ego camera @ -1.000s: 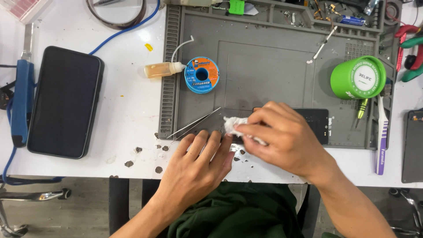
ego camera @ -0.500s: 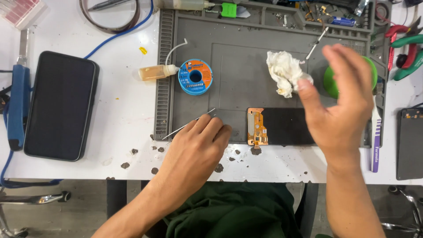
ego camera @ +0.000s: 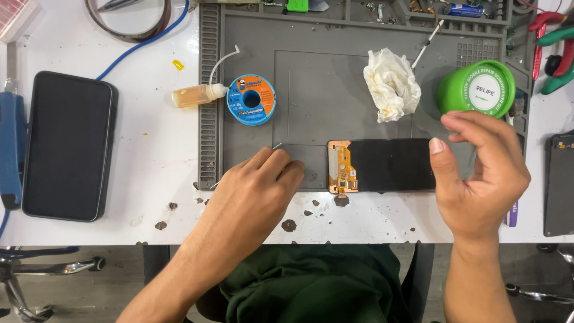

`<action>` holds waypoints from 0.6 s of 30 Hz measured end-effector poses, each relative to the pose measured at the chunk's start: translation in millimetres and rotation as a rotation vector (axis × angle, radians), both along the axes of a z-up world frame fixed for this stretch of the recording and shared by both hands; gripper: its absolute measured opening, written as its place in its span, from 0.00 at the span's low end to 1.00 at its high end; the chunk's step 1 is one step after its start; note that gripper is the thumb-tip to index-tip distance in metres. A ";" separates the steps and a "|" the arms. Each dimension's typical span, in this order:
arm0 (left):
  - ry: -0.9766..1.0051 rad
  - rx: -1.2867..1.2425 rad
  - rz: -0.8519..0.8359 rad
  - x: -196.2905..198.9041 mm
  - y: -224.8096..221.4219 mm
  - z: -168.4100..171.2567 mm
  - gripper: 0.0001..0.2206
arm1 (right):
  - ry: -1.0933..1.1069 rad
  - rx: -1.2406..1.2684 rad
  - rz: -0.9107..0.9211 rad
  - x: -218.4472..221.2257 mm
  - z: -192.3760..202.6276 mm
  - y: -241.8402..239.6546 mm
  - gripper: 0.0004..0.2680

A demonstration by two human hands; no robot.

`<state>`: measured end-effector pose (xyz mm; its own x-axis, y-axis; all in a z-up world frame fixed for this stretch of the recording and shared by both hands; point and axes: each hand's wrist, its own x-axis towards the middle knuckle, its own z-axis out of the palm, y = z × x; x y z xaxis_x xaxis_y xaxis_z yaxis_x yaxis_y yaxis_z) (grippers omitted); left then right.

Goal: Soldering a flex cable onto a mobile phone screen component using a soldering iron and tweezers.

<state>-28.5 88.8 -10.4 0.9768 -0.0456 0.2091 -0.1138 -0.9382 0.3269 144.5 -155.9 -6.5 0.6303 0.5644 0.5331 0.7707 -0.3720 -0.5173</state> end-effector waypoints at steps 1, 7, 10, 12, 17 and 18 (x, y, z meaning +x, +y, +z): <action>-0.004 -0.008 -0.011 0.0 0.1 0.5 0.13 | 0.008 -0.004 0.005 -0.6 -0.1 0.0 0.08; -0.015 -0.007 -0.021 0.3 -0.4 -1.0 0.12 | 0.017 -0.017 0.012 -3.4 -1.9 2.3 0.07; -0.019 -0.013 -0.019 0.6 0.1 -1.5 0.12 | 0.027 -0.016 0.021 -4.9 -1.0 4.7 0.07; -0.021 -0.015 -0.020 0.7 0.1 -2.0 0.12 | 0.033 -0.020 0.024 -5.8 -0.6 5.3 0.07; -0.028 -0.025 -0.030 0.9 1.7 0.6 0.11 | 0.035 -0.035 0.030 -6.4 -2.1 5.0 0.06; -0.028 -0.026 -0.031 1.1 1.7 0.0 0.11 | 0.035 -0.035 0.029 -6.8 -0.8 5.9 0.06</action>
<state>-27.4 90.5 -10.4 0.9687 -0.0699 0.2381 -0.1520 -0.9255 0.3469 137.7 -150.0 -7.3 0.6317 0.6006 0.4902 0.7628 -0.3686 -0.5313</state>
